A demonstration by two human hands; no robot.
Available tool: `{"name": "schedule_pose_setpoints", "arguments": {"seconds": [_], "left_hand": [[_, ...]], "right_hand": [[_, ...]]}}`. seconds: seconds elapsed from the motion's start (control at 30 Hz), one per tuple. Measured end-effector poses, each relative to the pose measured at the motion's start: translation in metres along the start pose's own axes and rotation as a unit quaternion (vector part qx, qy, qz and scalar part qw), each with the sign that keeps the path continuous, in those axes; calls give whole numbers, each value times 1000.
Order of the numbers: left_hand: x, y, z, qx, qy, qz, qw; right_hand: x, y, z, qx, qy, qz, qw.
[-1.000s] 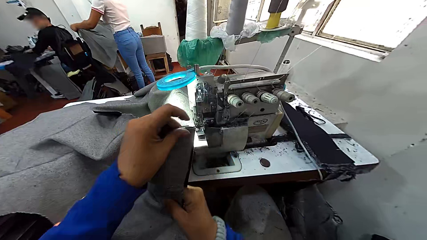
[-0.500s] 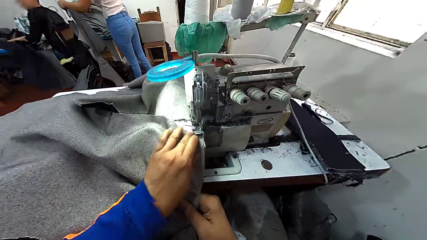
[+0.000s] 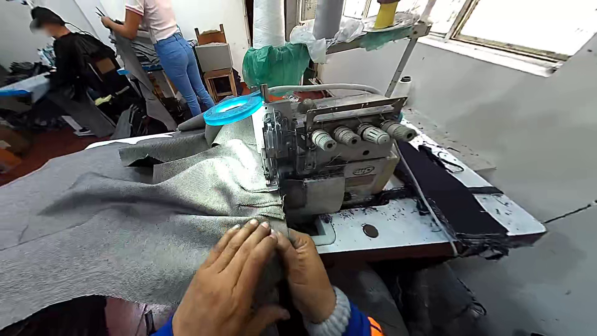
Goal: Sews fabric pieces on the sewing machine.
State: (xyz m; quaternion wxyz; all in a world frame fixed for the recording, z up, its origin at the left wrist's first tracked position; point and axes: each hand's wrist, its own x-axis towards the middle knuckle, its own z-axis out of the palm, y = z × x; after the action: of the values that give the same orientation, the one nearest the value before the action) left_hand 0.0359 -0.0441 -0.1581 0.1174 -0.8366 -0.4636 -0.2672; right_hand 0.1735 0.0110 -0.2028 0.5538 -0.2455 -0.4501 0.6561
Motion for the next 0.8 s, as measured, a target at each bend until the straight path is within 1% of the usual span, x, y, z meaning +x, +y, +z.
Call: {"name": "schedule_pose_setpoints", "arguments": {"seconds": [0.1,0.17,0.23,0.27,0.4,0.53,0.6,0.63,0.67,0.7,0.73,0.77,0.8], "left_hand": [[-3,-12,14,45,-1,43,998],[3,-20,21,62,26,54,996],[10,-31,22,46,41,59,996],[14,-36,22,35,44,60,997],[21,-52,30,17,51,61,997],[27,-68,40,20,55,75,995],[22,-73,42,31,59,64,996],[13,-75,43,48,70,40,996],[0,-78,43,77,89,-4,993],[-17,-83,46,116,110,-67,985],[-33,-93,51,151,115,-135,972],[-45,-109,57,171,101,-203,959],[-53,-127,66,169,73,-267,946]], "right_hand": [[3,4,1,-18,11,-22,1000],[7,8,1,-107,20,-66,992],[13,13,1,-201,38,-115,972],[17,14,1,-223,45,-131,965],[31,19,3,-256,59,-183,947],[23,37,-8,-345,23,-299,889],[15,48,-21,-374,28,-331,866],[13,52,-32,-396,40,-341,852],[11,53,-44,-420,52,-346,837],[10,53,-56,-443,60,-348,824],[10,52,-67,-468,62,-348,810],[11,51,-75,-498,62,-350,791],[12,52,-79,-537,63,-353,764]]}}
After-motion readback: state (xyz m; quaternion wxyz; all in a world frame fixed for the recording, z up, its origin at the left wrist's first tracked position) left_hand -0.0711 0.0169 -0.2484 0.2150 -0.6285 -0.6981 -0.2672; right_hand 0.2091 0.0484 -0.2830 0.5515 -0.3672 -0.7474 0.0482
